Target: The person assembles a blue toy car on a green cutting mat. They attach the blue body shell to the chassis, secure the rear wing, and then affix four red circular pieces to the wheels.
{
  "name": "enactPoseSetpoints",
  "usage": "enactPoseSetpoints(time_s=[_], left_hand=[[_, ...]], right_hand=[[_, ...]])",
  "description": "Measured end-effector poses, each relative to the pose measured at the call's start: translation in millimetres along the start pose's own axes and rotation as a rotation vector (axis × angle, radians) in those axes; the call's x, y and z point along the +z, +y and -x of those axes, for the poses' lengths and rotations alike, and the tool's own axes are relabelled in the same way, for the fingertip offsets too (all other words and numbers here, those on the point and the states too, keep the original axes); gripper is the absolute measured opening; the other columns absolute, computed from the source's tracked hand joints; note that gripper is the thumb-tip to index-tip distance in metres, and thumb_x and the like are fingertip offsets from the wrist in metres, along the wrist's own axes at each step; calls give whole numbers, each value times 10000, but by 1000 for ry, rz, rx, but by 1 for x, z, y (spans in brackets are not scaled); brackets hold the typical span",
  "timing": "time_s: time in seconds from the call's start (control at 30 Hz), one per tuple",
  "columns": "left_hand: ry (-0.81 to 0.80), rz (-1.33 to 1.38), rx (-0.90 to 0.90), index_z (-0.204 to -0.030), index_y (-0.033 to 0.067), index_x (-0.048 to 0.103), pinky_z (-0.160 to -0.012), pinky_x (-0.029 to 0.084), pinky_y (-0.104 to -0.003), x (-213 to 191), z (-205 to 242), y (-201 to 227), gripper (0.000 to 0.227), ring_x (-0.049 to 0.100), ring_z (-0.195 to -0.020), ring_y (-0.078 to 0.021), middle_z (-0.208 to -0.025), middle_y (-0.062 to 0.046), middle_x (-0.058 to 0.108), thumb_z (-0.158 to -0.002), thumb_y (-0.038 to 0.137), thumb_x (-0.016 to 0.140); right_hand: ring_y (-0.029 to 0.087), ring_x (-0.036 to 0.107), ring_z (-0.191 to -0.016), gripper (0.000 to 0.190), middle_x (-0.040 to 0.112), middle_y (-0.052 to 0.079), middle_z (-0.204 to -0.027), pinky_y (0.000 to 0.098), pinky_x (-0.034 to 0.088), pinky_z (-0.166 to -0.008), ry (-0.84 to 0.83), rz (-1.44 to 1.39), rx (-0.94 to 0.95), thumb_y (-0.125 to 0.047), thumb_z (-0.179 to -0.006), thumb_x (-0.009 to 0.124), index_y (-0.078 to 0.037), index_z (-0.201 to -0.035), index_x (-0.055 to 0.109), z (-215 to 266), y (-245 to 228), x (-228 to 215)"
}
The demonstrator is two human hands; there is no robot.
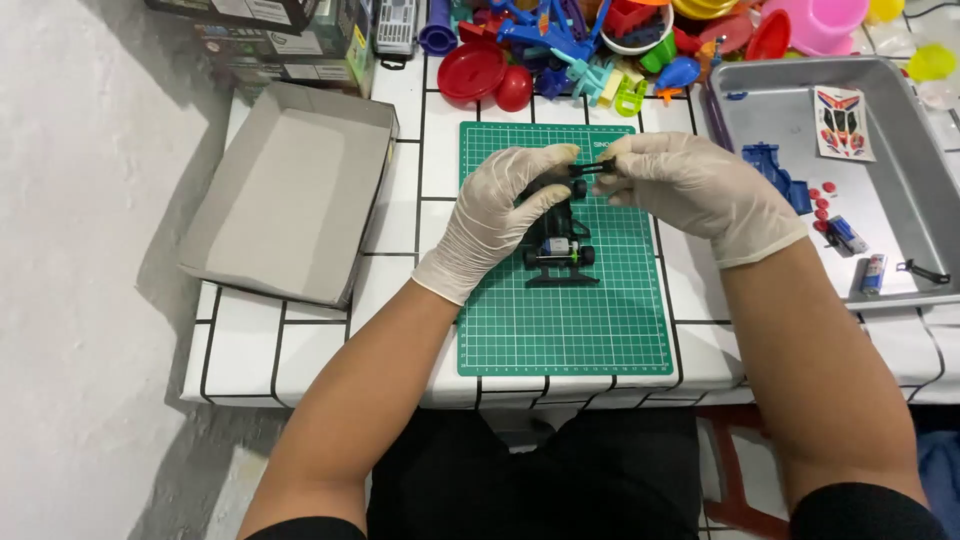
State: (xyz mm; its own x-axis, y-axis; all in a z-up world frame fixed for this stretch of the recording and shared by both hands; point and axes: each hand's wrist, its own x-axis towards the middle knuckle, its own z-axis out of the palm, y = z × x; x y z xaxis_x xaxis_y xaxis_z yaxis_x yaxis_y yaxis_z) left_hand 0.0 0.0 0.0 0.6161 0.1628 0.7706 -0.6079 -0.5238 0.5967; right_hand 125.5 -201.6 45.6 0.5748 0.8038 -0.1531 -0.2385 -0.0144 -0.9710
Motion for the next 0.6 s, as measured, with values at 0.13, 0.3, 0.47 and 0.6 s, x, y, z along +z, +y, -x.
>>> enactPoseSetpoints(time_s=[0.13,0.3,0.47,0.6], left_hand=[[-5,52,-44,-1194,187,718,-950,575,-352,-7,-2,-4,249,725,-996,-201,-1079,8,745,-951,217,765],[-9,100,-117,-1158,162,724,-900,594,-313,-10,-7,-2,228,727,-955,-176,-1030,-7,739,-944,100,773],[-64,81,-171,-1133,118,713,-867,590,-315,-10,-2,-8,187,716,-919,-200,-1003,-45,729,-953,86,756],[-128,119,-236,-1105,91,707,-840,596,-330,-11,3,-9,185,723,-888,-201,-973,-73,730,-933,41,754]], right_hand=[[199,687,-916,103,719,109,-989,351,553,-825,-79,-115,-2,-87,-1008,616,-44,-1049,700,-21,23,-3],[211,696,-1016,216,693,137,-1106,359,553,-886,1,51,-168,-103,-1034,579,-19,-1222,642,-24,27,1],[276,655,-1080,430,671,169,-1123,408,513,-989,105,621,-567,-178,-901,801,17,-1260,666,-16,22,8],[249,687,-985,342,701,114,-1030,367,542,-940,104,764,-648,-164,-854,873,-35,-1153,771,-21,29,0]])
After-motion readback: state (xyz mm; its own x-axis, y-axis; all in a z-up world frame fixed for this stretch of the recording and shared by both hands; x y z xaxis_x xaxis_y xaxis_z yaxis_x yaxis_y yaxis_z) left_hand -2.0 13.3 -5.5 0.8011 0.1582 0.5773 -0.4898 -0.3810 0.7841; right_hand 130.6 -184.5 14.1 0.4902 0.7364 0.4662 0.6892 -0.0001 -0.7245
